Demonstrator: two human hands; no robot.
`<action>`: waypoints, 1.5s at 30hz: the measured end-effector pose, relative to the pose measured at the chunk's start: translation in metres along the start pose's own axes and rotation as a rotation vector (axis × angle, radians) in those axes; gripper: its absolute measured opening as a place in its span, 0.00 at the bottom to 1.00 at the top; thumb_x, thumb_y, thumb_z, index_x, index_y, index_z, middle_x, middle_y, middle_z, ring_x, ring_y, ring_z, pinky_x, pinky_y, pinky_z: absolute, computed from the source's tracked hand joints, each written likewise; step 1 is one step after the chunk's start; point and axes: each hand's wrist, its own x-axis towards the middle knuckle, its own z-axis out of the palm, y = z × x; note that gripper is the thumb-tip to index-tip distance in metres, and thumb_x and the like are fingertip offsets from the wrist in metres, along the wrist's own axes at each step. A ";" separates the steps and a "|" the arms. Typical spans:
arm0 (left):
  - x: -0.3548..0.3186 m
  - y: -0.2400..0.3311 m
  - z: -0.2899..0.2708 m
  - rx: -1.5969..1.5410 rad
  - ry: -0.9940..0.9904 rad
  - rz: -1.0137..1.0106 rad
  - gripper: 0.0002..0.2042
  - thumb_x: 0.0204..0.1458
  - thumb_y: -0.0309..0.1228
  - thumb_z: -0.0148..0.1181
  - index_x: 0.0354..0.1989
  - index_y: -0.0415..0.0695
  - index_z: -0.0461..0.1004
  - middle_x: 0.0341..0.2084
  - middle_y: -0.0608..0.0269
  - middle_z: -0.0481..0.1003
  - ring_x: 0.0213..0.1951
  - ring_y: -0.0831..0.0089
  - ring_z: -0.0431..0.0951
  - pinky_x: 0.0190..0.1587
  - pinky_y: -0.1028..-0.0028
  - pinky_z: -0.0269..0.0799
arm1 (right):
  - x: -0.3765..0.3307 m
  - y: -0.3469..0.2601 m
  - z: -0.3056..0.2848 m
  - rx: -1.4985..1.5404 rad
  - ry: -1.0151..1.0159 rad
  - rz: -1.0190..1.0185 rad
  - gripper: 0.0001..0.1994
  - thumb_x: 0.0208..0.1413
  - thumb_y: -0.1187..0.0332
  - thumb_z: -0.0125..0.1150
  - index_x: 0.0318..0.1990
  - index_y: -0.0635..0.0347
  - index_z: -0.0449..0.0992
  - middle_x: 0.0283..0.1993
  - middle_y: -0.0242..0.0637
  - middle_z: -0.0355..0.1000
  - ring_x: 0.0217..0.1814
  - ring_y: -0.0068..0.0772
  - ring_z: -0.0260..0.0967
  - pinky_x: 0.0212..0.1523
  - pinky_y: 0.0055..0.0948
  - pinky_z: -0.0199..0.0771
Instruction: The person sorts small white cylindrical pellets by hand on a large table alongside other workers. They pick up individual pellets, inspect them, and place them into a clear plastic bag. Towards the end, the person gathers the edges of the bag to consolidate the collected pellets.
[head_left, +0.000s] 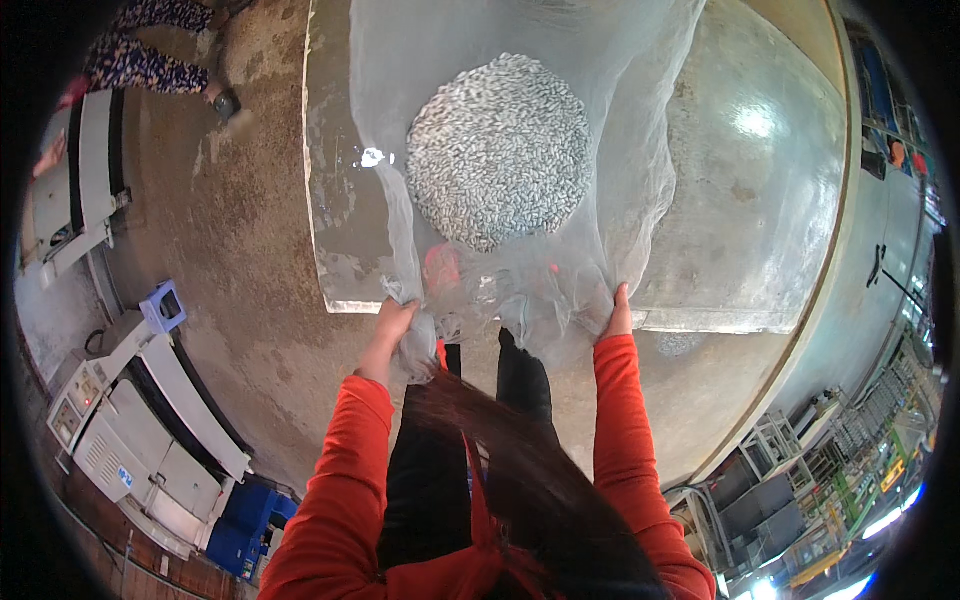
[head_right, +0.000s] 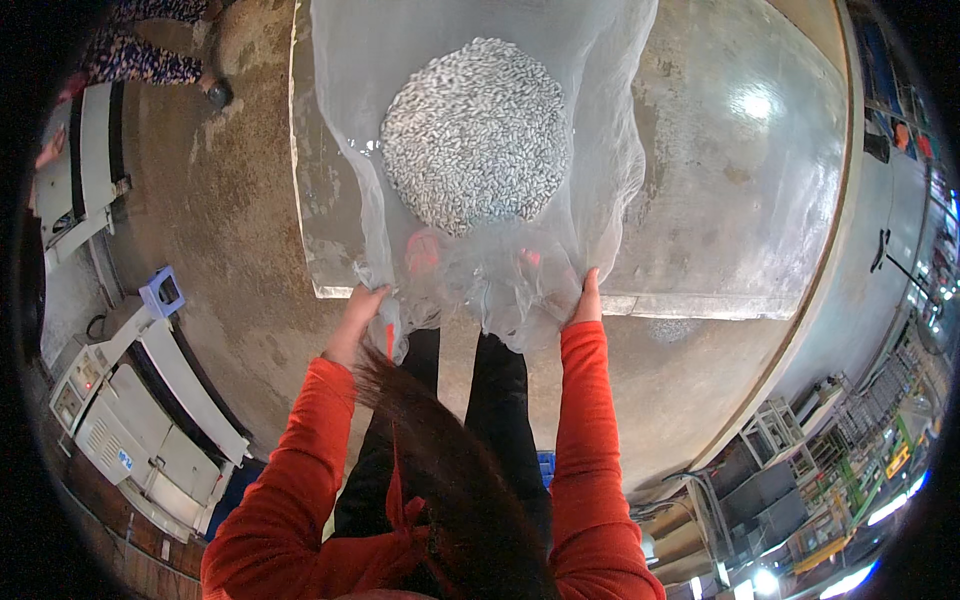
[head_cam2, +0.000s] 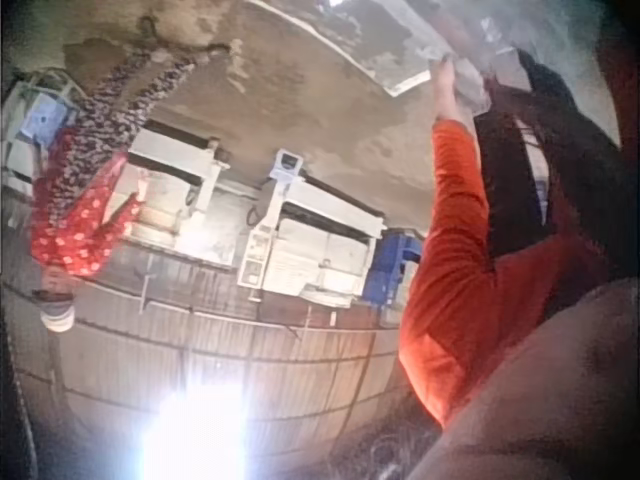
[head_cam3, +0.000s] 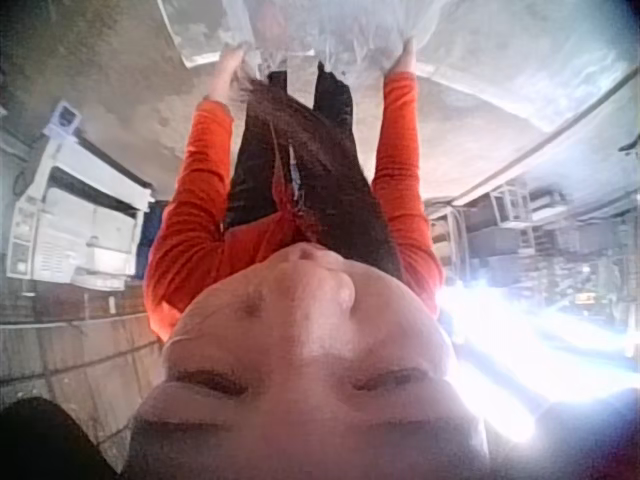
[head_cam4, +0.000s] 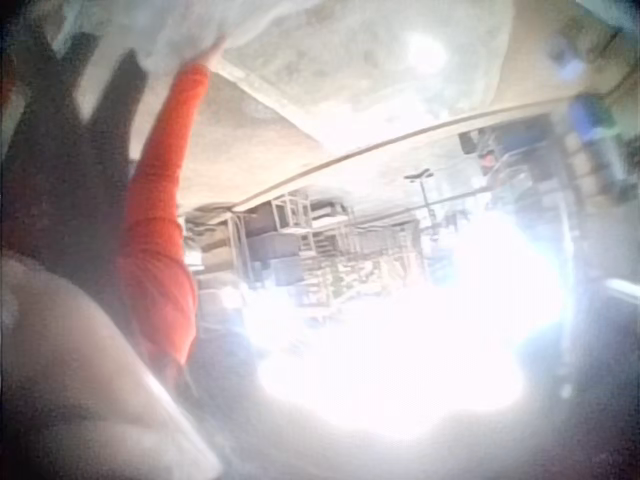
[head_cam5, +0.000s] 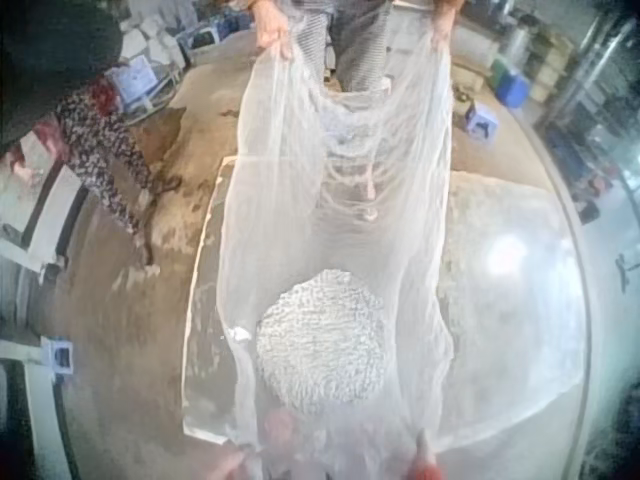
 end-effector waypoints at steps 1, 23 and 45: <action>0.004 -0.007 -0.001 0.014 -0.002 0.041 0.22 0.44 0.34 0.58 0.46 0.33 0.67 0.40 0.48 0.74 0.43 0.59 0.74 0.45 0.68 0.67 | -0.001 -0.003 0.006 -0.029 0.026 -0.003 0.32 0.55 0.43 0.40 0.58 0.59 0.59 0.52 0.41 0.65 0.51 0.44 0.65 0.50 0.42 0.66; -0.008 -0.038 0.014 0.171 -0.047 -0.069 0.24 0.44 0.35 0.58 0.49 0.36 0.66 0.43 0.49 0.72 0.43 0.60 0.72 0.44 0.66 0.67 | 0.018 0.037 -0.058 -0.458 0.136 -0.024 0.28 0.47 0.55 0.61 0.46 0.72 0.68 0.43 0.44 0.70 0.44 0.34 0.67 0.44 0.31 0.67; 0.012 -0.051 0.009 0.079 0.026 -0.113 0.22 0.45 0.37 0.58 0.48 0.38 0.68 0.38 0.57 0.73 0.37 0.68 0.73 0.36 0.70 0.67 | -0.076 0.062 0.082 -1.107 -0.154 -0.205 0.13 0.54 0.64 0.50 0.39 0.68 0.69 0.30 0.53 0.70 0.29 0.47 0.69 0.32 0.38 0.69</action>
